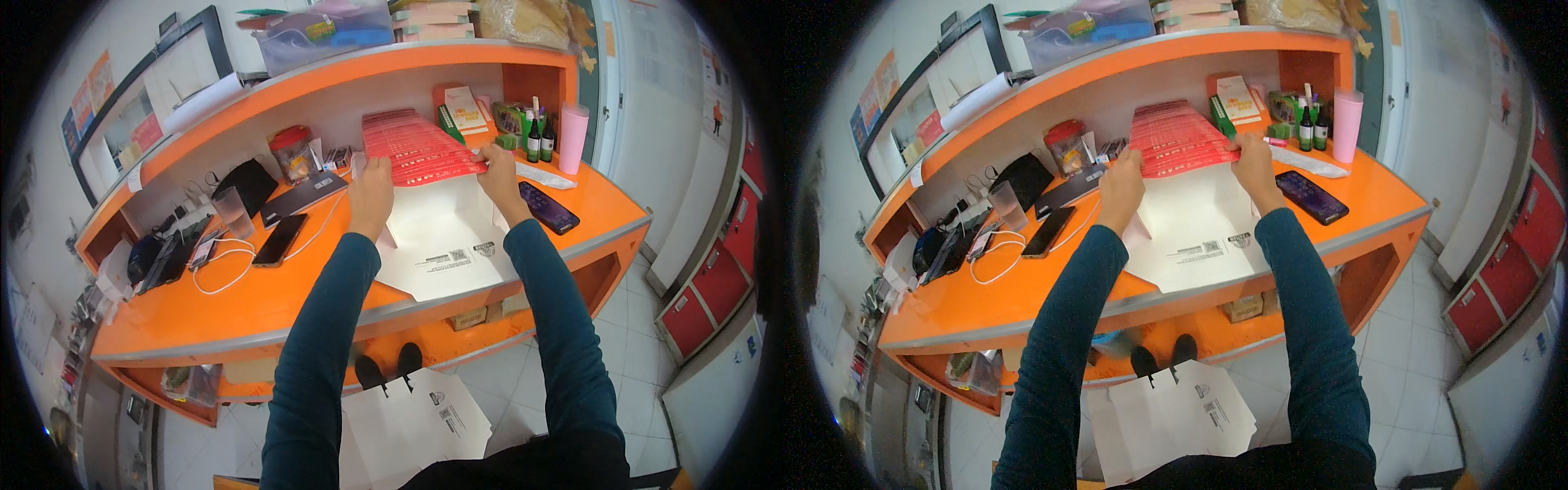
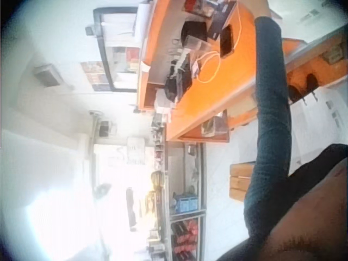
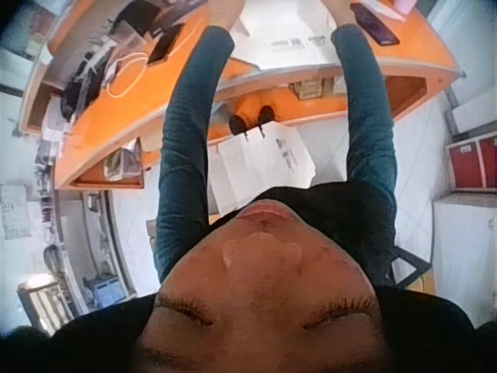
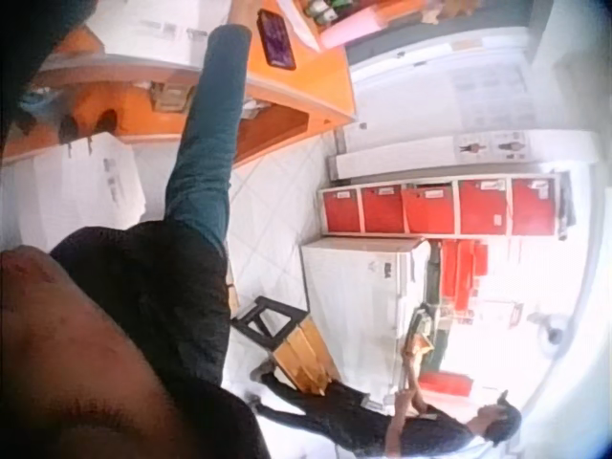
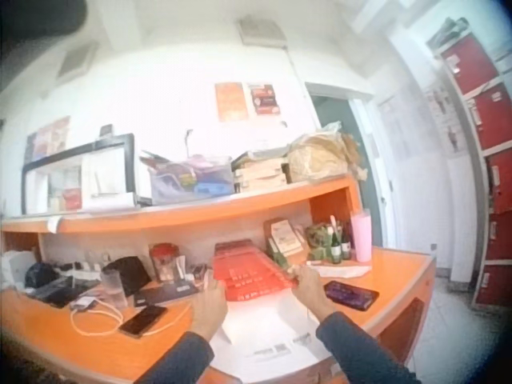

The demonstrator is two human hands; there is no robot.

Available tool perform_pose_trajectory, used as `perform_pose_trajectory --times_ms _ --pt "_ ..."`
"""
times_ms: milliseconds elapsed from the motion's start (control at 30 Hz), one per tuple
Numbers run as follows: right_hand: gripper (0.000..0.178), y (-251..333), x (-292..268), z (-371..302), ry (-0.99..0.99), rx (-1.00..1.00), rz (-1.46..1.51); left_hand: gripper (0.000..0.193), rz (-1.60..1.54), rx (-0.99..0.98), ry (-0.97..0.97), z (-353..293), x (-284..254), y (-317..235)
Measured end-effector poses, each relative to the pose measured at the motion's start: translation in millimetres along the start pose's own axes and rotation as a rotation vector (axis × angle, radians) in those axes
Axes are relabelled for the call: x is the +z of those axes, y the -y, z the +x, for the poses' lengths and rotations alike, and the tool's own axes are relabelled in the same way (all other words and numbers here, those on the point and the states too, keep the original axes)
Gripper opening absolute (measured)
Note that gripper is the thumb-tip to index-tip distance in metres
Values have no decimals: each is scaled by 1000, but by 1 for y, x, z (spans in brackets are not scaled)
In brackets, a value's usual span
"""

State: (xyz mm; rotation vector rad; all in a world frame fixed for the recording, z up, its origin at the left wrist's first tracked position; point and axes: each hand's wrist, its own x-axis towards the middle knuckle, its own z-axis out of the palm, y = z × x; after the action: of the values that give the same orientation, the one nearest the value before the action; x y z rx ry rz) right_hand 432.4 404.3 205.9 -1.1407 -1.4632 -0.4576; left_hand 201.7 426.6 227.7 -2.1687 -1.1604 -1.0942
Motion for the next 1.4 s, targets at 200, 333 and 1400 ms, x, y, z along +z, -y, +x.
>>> perform_pose_trajectory --times_ms 200,333,1400 --pt "13 -10 -2 6 52 0 21 10 10 2 -34 2 4 -1" --pt "30 -3 -7 3 206 62 -48 24 -220 -55 37 -13 -8 6" --pt "19 231 -88 -460 1233 1126 936 15 -712 -918 483 -576 -229 -51"
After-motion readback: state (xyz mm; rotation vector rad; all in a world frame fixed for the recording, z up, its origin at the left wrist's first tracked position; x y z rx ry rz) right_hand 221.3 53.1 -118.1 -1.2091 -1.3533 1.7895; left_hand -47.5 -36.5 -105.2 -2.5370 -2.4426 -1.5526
